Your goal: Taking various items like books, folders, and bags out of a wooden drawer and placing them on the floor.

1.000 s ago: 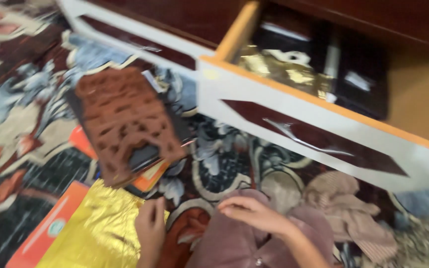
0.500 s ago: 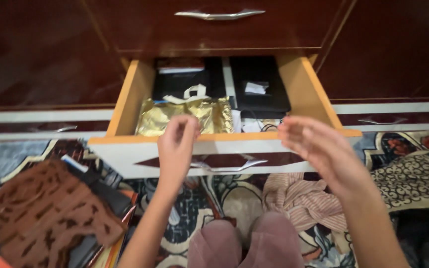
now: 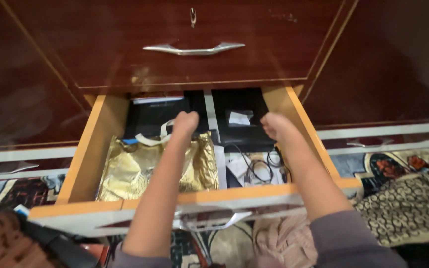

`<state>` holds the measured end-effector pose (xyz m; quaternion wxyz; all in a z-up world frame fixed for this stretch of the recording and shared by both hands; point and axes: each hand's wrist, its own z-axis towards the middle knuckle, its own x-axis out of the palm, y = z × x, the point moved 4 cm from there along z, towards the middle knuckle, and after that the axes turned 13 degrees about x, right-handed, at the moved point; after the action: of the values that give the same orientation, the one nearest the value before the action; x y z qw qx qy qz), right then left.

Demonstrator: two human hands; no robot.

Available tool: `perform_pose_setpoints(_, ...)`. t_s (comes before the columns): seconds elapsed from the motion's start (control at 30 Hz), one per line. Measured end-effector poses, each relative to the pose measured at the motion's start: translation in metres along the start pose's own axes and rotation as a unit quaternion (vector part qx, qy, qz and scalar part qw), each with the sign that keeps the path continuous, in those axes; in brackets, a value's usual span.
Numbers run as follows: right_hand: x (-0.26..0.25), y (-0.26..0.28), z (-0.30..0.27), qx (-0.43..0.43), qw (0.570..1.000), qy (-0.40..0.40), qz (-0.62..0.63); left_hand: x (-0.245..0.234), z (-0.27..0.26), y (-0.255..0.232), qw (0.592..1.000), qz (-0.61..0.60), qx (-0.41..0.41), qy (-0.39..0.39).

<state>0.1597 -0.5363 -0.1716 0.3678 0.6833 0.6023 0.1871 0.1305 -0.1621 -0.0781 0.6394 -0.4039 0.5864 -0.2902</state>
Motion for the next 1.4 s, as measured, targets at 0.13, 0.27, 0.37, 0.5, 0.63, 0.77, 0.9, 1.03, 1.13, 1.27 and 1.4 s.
perform_pose_setpoints(0.13,-0.011,-0.011,-0.021,0.111,0.991,-0.073,0.025,0.059,0.033,-0.005,0.998,-0.046,-0.003,0.049)
perform_pose_setpoints(0.27,-0.013,-0.021,-0.001,0.187,0.971,-0.071,0.131,0.089,0.038,0.01,0.998,-0.019,-0.018,0.05)
perform_pose_setpoints(0.37,-0.004,-0.015,-0.034,0.179,0.975,-0.091,0.092,0.065,0.012,-0.01,0.996,0.036,-0.04,0.076)
perform_pose_setpoints(0.5,0.014,-0.015,-0.014,0.114,0.983,-0.117,-0.083,0.04,-0.005,-0.02,0.98,0.14,-0.019,0.138)
perform_pose_setpoints(0.63,0.008,-0.021,-0.009,0.104,0.978,-0.14,-0.116,0.053,0.013,-0.007,0.96,0.21,0.023,0.187)
perform_pose_setpoints(0.77,0.022,-0.007,-0.076,0.105,0.976,-0.154,-0.113,0.042,0.003,-0.022,0.964,0.195,0.021,0.182)
perform_pose_setpoints(0.9,0.021,-0.002,-0.107,0.137,0.972,-0.162,-0.1,0.022,0.001,-0.019,0.987,0.089,-0.042,0.124)
perform_pose_setpoints(1.03,0.042,0.032,-0.202,0.213,0.968,-0.128,-0.005,0.002,-0.011,-0.017,0.989,-0.074,-0.118,0.053)
perform_pose_setpoints(1.13,0.004,-0.006,-0.087,0.144,0.972,-0.16,-0.09,-0.003,-0.012,-0.023,0.989,-0.062,-0.118,0.064)
perform_pose_setpoints(1.27,0.002,-0.002,-0.1,0.165,0.971,-0.167,-0.034,0.004,-0.018,-0.04,0.991,0.012,-0.076,0.109)
perform_pose_setpoints(1.4,0.027,0.024,-0.197,0.173,0.975,-0.114,0.085,0.008,-0.036,-0.066,0.97,0.156,-0.08,0.17)
